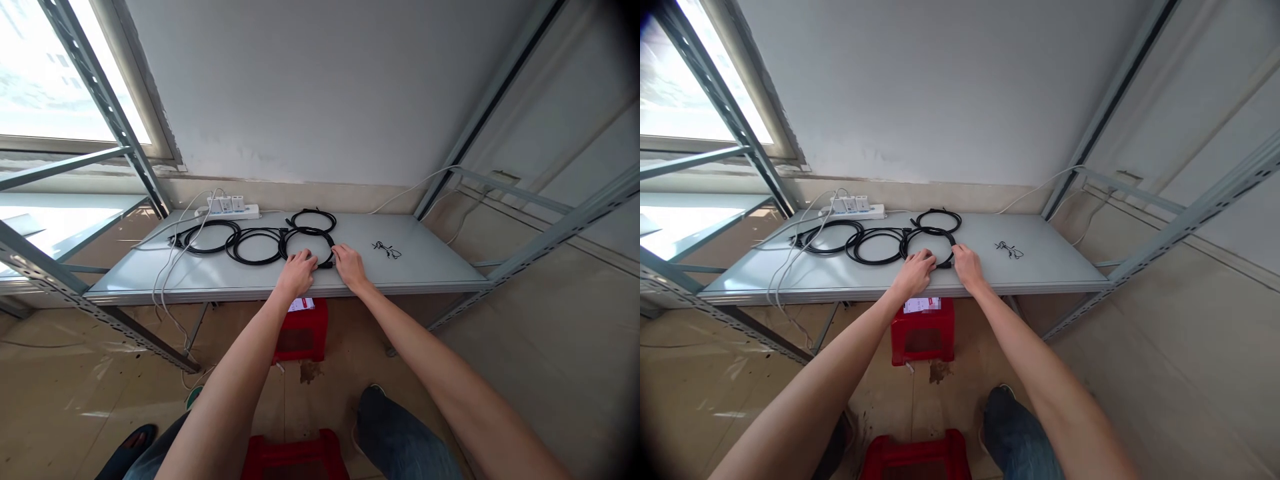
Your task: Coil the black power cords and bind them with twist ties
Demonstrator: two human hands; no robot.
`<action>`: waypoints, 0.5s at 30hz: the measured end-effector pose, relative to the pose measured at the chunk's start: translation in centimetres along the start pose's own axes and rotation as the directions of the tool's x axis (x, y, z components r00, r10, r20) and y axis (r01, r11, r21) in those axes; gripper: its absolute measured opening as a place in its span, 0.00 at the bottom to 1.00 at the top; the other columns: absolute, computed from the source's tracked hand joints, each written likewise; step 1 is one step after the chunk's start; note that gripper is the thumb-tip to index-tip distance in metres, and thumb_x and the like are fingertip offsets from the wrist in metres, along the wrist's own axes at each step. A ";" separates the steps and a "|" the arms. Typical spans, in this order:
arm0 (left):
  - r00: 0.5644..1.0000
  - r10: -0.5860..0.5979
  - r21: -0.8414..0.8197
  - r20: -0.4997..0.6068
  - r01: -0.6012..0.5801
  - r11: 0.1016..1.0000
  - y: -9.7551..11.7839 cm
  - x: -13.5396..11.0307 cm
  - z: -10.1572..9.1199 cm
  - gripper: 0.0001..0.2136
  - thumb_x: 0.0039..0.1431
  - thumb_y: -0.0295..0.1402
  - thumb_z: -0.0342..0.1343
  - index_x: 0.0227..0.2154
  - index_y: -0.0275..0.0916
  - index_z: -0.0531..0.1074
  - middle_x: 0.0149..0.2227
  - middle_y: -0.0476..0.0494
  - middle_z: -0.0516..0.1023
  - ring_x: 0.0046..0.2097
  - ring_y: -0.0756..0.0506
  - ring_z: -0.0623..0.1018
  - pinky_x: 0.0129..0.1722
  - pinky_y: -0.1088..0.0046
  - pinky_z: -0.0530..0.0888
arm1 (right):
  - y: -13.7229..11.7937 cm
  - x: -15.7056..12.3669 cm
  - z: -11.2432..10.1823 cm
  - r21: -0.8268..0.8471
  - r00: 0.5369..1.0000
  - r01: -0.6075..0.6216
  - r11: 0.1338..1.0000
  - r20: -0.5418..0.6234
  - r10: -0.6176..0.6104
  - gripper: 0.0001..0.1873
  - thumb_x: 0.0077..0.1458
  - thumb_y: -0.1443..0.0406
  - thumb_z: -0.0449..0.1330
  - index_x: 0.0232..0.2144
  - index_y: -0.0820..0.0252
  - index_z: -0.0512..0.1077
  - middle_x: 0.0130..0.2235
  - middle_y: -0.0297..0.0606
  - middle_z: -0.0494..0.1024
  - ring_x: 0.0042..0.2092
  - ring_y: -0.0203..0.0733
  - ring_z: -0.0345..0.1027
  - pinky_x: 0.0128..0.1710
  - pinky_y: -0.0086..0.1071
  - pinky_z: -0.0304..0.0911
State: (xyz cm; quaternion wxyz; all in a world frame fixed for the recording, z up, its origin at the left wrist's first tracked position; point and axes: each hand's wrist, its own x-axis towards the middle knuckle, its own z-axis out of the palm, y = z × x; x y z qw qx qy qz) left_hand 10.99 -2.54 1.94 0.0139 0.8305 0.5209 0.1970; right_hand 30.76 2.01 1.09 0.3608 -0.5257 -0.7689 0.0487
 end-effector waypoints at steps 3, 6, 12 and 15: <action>1.000 -0.001 0.000 -0.001 0.001 1.000 0.0 0.0 -0.1 0.12 0.70 0.28 0.42 0.44 0.43 0.72 0.55 0.37 0.70 0.54 0.38 0.73 0.58 0.55 0.66 | 0.4 -0.1 -0.2 0.077 1.000 -0.018 0.997 -0.006 0.019 0.15 0.66 0.65 0.51 0.40 0.56 0.78 0.39 0.44 0.78 0.38 0.47 0.71 0.44 0.37 0.63; 1.000 0.002 0.015 -0.006 -0.002 1.000 0.0 0.0 0.0 0.12 0.71 0.28 0.42 0.42 0.42 0.71 0.55 0.37 0.70 0.53 0.38 0.74 0.57 0.56 0.67 | 0.9 0.1 -0.2 0.224 0.998 -0.061 0.973 -0.005 0.063 0.12 0.61 0.66 0.55 0.37 0.56 0.79 0.38 0.42 0.80 0.39 0.47 0.74 0.47 0.39 0.67; 1.000 0.007 0.014 -0.023 -0.006 1.000 -0.1 0.1 0.3 0.11 0.71 0.28 0.43 0.41 0.43 0.71 0.54 0.38 0.71 0.53 0.39 0.74 0.58 0.56 0.67 | 0.9 1.2 -0.4 0.579 0.898 -0.413 0.703 0.129 0.422 0.04 0.50 0.65 0.69 0.28 0.59 0.77 0.28 0.41 0.80 0.32 0.45 0.77 0.34 0.36 0.73; 1.000 0.002 0.008 -0.019 -0.001 1.000 -0.1 0.1 0.2 0.11 0.71 0.28 0.43 0.41 0.43 0.71 0.55 0.38 0.71 0.54 0.39 0.74 0.58 0.56 0.67 | 0.8 1.9 -1.0 0.647 0.816 -0.545 0.534 0.262 0.515 0.09 0.49 0.67 0.72 0.27 0.61 0.74 0.29 0.43 0.81 0.31 0.42 0.78 0.26 0.29 0.70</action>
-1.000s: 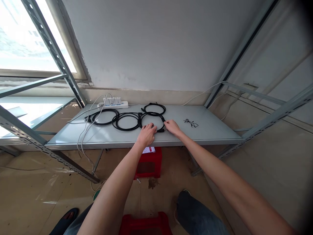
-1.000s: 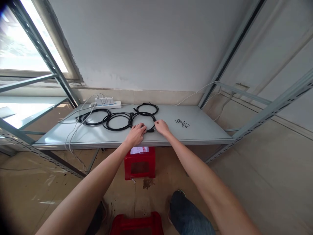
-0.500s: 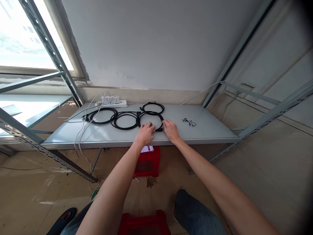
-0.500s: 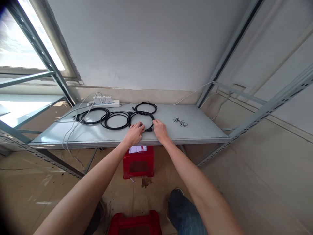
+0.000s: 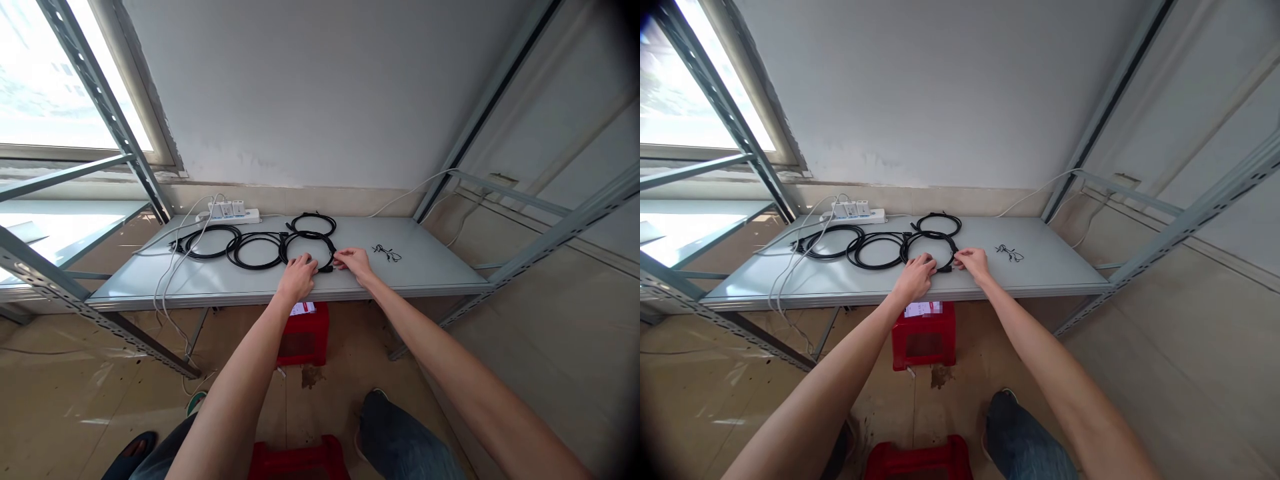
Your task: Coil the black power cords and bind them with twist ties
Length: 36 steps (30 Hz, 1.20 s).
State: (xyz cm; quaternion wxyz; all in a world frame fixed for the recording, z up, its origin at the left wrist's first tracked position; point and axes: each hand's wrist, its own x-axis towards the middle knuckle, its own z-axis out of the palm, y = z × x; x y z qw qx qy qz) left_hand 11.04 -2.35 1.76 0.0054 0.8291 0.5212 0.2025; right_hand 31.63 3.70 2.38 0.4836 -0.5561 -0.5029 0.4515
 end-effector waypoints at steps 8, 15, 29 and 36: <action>1.000 -0.001 -0.001 0.006 0.001 1.000 0.1 0.0 -0.2 0.11 0.71 0.28 0.43 0.42 0.42 0.71 0.55 0.38 0.71 0.53 0.39 0.74 0.57 0.57 0.67 | -2.4 1.3 -0.2 -0.014 0.952 -0.300 0.954 0.063 0.300 0.11 0.53 0.72 0.73 0.30 0.63 0.72 0.27 0.44 0.81 0.25 0.36 0.74 0.20 0.23 0.67; 1.000 0.001 0.029 -0.003 -0.001 1.000 0.0 0.0 -0.1 0.11 0.71 0.28 0.43 0.42 0.41 0.72 0.55 0.38 0.71 0.52 0.40 0.75 0.57 0.59 0.67 | -4.8 2.3 0.1 -0.270 0.855 -0.462 0.845 0.117 0.505 0.04 0.58 0.76 0.67 0.35 0.69 0.76 0.24 0.38 0.79 0.26 0.32 0.74 0.30 0.20 0.75; 1.000 0.001 0.031 0.000 -0.001 1.000 0.1 -0.1 -0.2 0.11 0.71 0.28 0.43 0.42 0.41 0.72 0.55 0.39 0.71 0.52 0.41 0.75 0.57 0.59 0.67 | -6.7 1.8 -1.0 -0.692 0.822 -0.112 0.713 0.338 0.457 0.06 0.52 0.75 0.68 0.26 0.65 0.76 0.28 0.39 0.79 0.29 0.35 0.72 0.31 0.28 0.72; 1.000 -0.009 0.039 0.005 0.009 0.999 0.2 -0.1 -0.3 0.11 0.71 0.28 0.44 0.42 0.41 0.72 0.55 0.39 0.71 0.52 0.41 0.75 0.58 0.59 0.67 | -4.9 0.5 -1.2 -0.815 0.920 0.375 0.442 0.386 -0.068 0.04 0.56 0.72 0.65 0.30 0.60 0.78 0.35 0.39 0.81 0.36 0.41 0.72 0.35 0.30 0.62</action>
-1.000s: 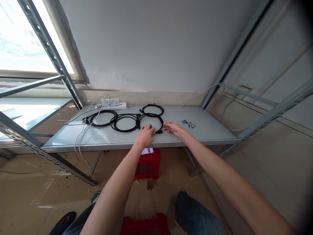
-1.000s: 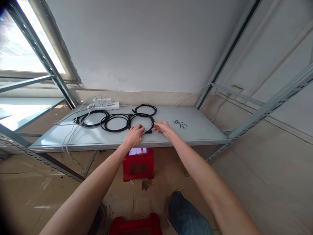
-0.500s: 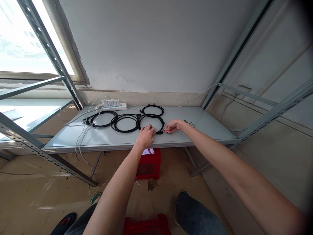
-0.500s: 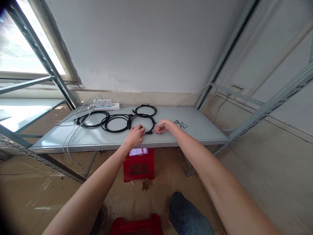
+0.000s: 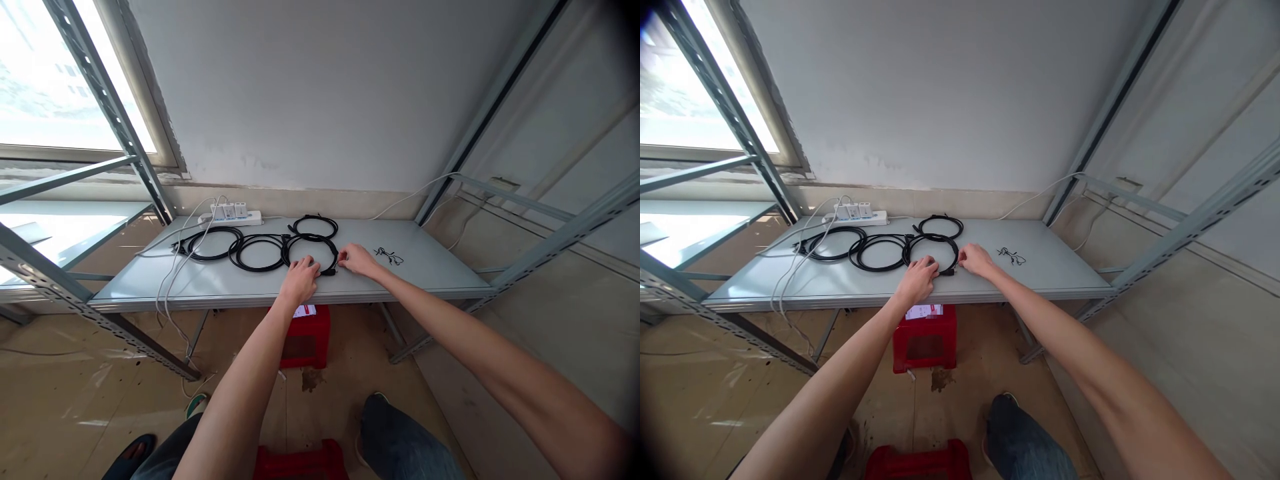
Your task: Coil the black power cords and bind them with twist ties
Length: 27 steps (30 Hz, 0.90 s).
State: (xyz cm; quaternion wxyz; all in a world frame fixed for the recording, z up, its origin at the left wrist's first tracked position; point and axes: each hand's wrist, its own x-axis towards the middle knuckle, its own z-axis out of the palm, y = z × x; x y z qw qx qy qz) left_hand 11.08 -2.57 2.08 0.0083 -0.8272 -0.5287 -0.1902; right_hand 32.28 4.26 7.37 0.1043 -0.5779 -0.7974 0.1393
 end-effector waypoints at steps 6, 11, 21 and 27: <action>1.000 0.006 0.000 -0.010 -0.006 1.000 -0.1 0.0 0.1 0.11 0.71 0.28 0.43 0.42 0.41 0.72 0.54 0.38 0.71 0.52 0.41 0.74 0.57 0.59 0.67 | -0.4 -1.4 1.0 -0.494 0.925 0.287 0.821 -0.078 -0.371 0.15 0.58 0.79 0.52 0.36 0.61 0.76 0.43 0.45 0.77 0.43 0.44 0.69 0.32 0.31 0.52; 1.000 -0.002 -0.008 -0.001 0.002 1.000 -0.1 0.0 0.2 0.11 0.71 0.28 0.43 0.41 0.41 0.72 0.54 0.39 0.71 0.52 0.41 0.74 0.57 0.60 0.67 | 0.3 -1.6 0.9 -0.599 0.848 0.383 0.703 -0.074 -0.524 0.18 0.55 0.83 0.50 0.35 0.61 0.74 0.43 0.45 0.75 0.44 0.44 0.65 0.31 0.34 0.49; 1.000 -0.007 0.005 0.013 0.007 1.000 0.2 0.0 -0.3 0.11 0.71 0.28 0.43 0.41 0.42 0.71 0.54 0.39 0.72 0.53 0.41 0.74 0.57 0.60 0.67 | 4.2 -2.4 1.6 0.223 0.815 0.165 0.961 -0.580 -0.005 0.16 0.62 0.55 0.61 0.26 0.58 0.75 0.34 0.40 0.79 0.34 0.42 0.68 0.38 0.35 0.62; 1.000 0.003 -0.014 0.000 -0.003 1.000 0.1 0.0 -0.1 0.11 0.70 0.27 0.43 0.41 0.41 0.72 0.54 0.38 0.71 0.53 0.40 0.74 0.57 0.58 0.67 | 8.3 -3.4 1.8 0.427 0.806 -0.115 0.897 -0.488 0.335 0.16 0.58 0.55 0.62 0.35 0.62 0.81 0.40 0.46 0.84 0.41 0.47 0.73 0.45 0.37 0.65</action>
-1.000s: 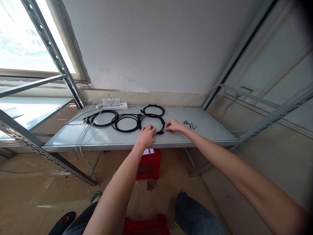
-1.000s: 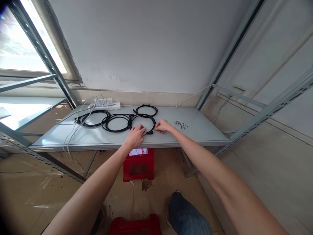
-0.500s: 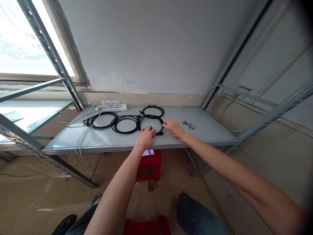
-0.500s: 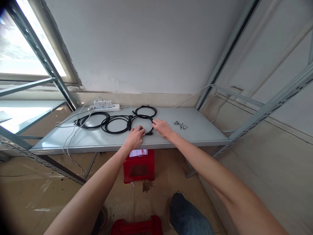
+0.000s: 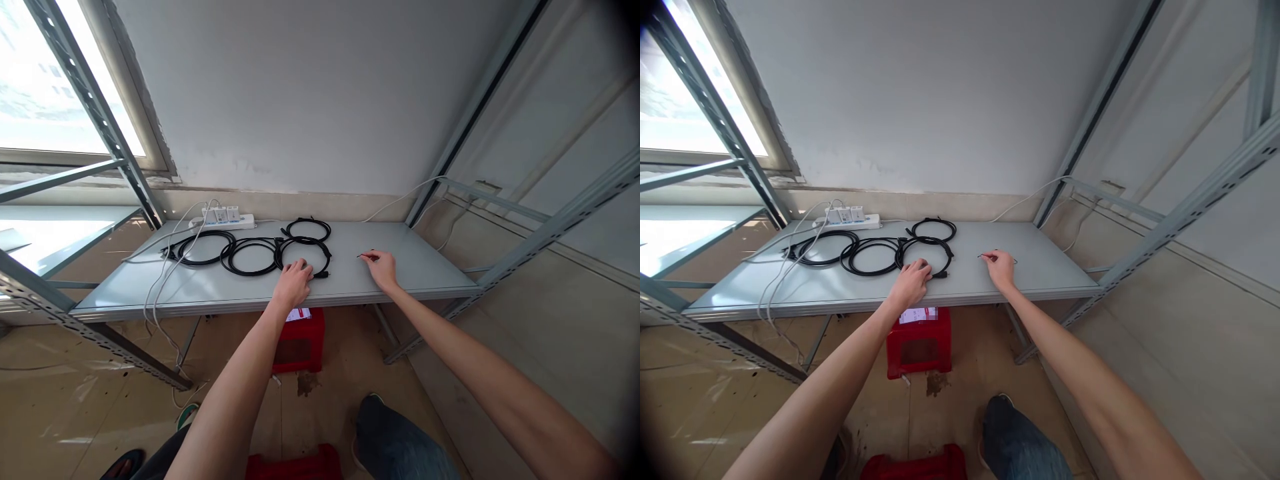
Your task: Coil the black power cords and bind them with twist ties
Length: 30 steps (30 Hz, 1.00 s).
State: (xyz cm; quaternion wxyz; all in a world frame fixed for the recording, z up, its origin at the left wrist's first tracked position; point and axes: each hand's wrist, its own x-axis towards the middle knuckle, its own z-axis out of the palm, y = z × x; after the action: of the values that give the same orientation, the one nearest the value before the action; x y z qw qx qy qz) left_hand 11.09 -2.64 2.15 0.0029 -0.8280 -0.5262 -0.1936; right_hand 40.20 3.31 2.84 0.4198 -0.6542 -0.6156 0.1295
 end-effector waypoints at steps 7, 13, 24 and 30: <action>1.000 -0.001 0.014 -0.002 0.001 1.000 -0.2 0.0 0.3 0.10 0.70 0.27 0.44 0.41 0.42 0.71 0.54 0.38 0.71 0.52 0.41 0.75 0.57 0.59 0.67 | 1.1 1.7 -2.6 -0.145 0.995 -0.101 0.984 -0.041 0.096 0.14 0.59 0.61 0.60 0.37 0.65 0.81 0.42 0.50 0.83 0.45 0.52 0.75 0.47 0.37 0.65; 1.000 0.001 0.020 -0.004 -0.001 1.000 -0.2 0.0 0.3 0.10 0.70 0.27 0.44 0.41 0.41 0.70 0.55 0.38 0.71 0.52 0.41 0.75 0.57 0.59 0.67 | 1.3 3.8 -4.4 -0.165 0.995 -0.098 0.981 0.005 0.100 0.13 0.58 0.63 0.61 0.43 0.62 0.80 0.44 0.49 0.83 0.46 0.52 0.74 0.48 0.37 0.66; 1.000 0.004 0.027 0.000 -0.004 1.000 -0.1 0.1 0.2 0.10 0.70 0.27 0.43 0.41 0.41 0.70 0.54 0.38 0.71 0.51 0.41 0.75 0.57 0.59 0.67 | -2.5 -0.3 -0.4 -0.139 0.968 0.219 0.966 0.152 -0.198 0.17 0.63 0.68 0.51 0.46 0.60 0.78 0.45 0.42 0.80 0.44 0.44 0.72 0.51 0.35 0.63; 1.000 -0.011 0.056 0.002 0.011 0.998 0.1 0.0 0.0 0.09 0.72 0.28 0.42 0.43 0.41 0.67 0.54 0.38 0.72 0.53 0.41 0.74 0.56 0.60 0.66 | -4.6 -3.3 5.7 -0.345 0.971 0.166 0.924 0.218 -0.093 0.21 0.64 0.71 0.49 0.55 0.60 0.72 0.52 0.48 0.73 0.55 0.49 0.66 0.53 0.38 0.60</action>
State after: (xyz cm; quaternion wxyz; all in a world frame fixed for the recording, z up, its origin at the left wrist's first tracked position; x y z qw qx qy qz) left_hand 11.17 -2.70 2.16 0.0243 -0.8250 -0.5359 -0.1779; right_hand 32.36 2.03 1.47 0.2368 -0.6617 -0.7096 0.0503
